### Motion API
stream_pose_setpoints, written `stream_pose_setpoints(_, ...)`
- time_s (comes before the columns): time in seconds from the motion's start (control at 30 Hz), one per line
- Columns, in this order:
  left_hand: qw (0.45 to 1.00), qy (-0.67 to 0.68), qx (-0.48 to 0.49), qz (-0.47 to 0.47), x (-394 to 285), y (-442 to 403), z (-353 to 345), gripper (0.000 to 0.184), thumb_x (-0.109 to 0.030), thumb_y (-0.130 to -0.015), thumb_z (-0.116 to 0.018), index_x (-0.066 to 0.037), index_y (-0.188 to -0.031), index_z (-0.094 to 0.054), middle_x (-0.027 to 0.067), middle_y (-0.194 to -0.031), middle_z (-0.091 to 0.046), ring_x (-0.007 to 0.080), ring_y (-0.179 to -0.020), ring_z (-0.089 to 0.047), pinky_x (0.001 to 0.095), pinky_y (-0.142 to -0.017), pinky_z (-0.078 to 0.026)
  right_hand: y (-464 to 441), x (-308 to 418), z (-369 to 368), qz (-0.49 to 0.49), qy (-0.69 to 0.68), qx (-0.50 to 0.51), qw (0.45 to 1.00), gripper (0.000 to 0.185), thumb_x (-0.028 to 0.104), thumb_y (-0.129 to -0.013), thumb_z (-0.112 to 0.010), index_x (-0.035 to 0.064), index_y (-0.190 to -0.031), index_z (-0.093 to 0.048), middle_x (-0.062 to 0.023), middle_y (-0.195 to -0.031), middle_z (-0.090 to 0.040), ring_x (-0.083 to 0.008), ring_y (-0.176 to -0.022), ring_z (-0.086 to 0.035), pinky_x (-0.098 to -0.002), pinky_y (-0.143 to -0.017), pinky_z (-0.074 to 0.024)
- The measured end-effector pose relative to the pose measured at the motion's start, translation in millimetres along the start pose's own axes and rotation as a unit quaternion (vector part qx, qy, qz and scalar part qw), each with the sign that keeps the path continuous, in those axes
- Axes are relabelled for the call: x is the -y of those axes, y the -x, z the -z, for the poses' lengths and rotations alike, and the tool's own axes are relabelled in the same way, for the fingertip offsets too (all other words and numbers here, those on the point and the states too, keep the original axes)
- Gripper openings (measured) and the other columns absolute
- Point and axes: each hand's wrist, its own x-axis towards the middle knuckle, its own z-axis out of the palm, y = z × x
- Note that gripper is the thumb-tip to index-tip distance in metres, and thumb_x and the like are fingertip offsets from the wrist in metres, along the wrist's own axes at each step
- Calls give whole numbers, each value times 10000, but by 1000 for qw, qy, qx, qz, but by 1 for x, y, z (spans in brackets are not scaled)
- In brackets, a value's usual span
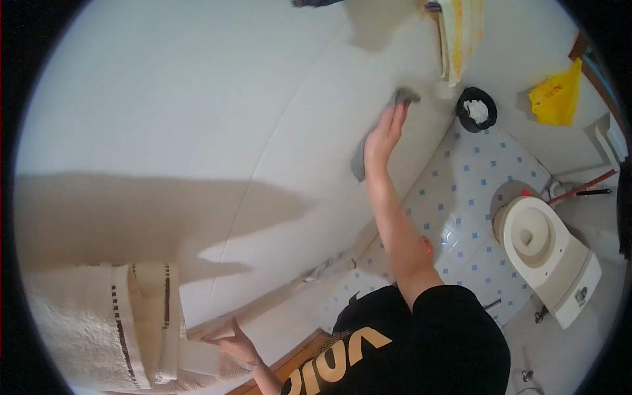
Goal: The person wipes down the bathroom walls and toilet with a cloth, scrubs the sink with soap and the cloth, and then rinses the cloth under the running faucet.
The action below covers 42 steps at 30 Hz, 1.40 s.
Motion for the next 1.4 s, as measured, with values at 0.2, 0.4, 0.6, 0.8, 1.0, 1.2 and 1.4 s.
stream_pose_setpoints(0.2, 992, -115, 12, -59, 7, 7, -10, 1043, -325, -770, -716, 133, -1345, 23, 336, -1366, -135, 476, -1275, -164, 528, -1064, -168, 76, 33, -27, 211, 169, 120, 955, 416, 157, -865, -502, -60, -1217, -457, -268, -1434, -197, -450, -1331, -159, -543, -1073, -114)
stream_pose_setpoints(0.4, 996, 40, 65, 35, -2, 0, -8, 1088, -373, -761, -719, 97, -1361, 56, 330, -1379, -118, 472, -1285, -154, 529, -1069, -147, 204, 23, -11, 302, 178, 231, 908, 278, 186, -774, -625, 43, -1001, -552, -261, -1425, -220, -476, -1316, -186, -645, -1025, -109)
stream_pose_setpoints(0.6, 999, -10, 33, 28, -1, 7, 2, 1034, -359, -788, -691, 62, -1384, 42, 304, -1424, -65, 412, -1332, -121, 476, -1092, -123, 185, 4, 8, 341, 208, 261, 879, 230, 207, -785, -607, 40, -924, -531, -254, -1411, -248, -471, -1315, -192, -649, -1029, -100)
stream_pose_setpoints(0.8, 990, 75, 94, -76, 62, 32, -7, 820, -300, -805, -663, 8, -1364, -147, 233, -1429, -167, 342, -1339, -181, 430, -1096, -137, 166, -47, 42, 162, 257, 109, 947, 520, 183, -928, -410, -13, -1383, -252, -215, -1466, -165, -351, -1361, -153, -409, -1108, -137)
stream_pose_setpoints(1.0, 965, 136, 221, -41, 67, 32, 13, 620, -245, -794, -663, -1, -1291, -385, 214, -1373, -343, 335, -1314, -266, 420, -1092, -142, 239, -122, 98, -232, 204, -114, 944, 554, 304, -965, -321, -67, -1368, -238, -224, -1445, -217, -317, -1346, -203, -372, -1105, -163)
stream_pose_setpoints(1.2, 960, 139, 209, -122, 65, 24, 34, 427, -152, -765, -662, 2, -1143, -538, 205, -1222, -505, 349, -1279, -318, 481, -1073, -159, 334, -118, 95, -367, 144, -157, 905, 588, 331, -958, -325, -66, -1377, -216, -213, -1459, -192, -319, -1343, -209, -356, -1098, -183)
stream_pose_setpoints(1.4, 962, 194, 135, -136, 60, 22, 38, 472, -46, -748, -662, 1, -1189, -502, 205, -1280, -432, 377, -1286, -288, 482, -1055, -199, 308, -47, 44, -290, 111, -114, 944, 576, 315, -948, -343, -52, -1380, -235, -205, -1466, -181, -307, -1362, -164, -362, -1101, -156)
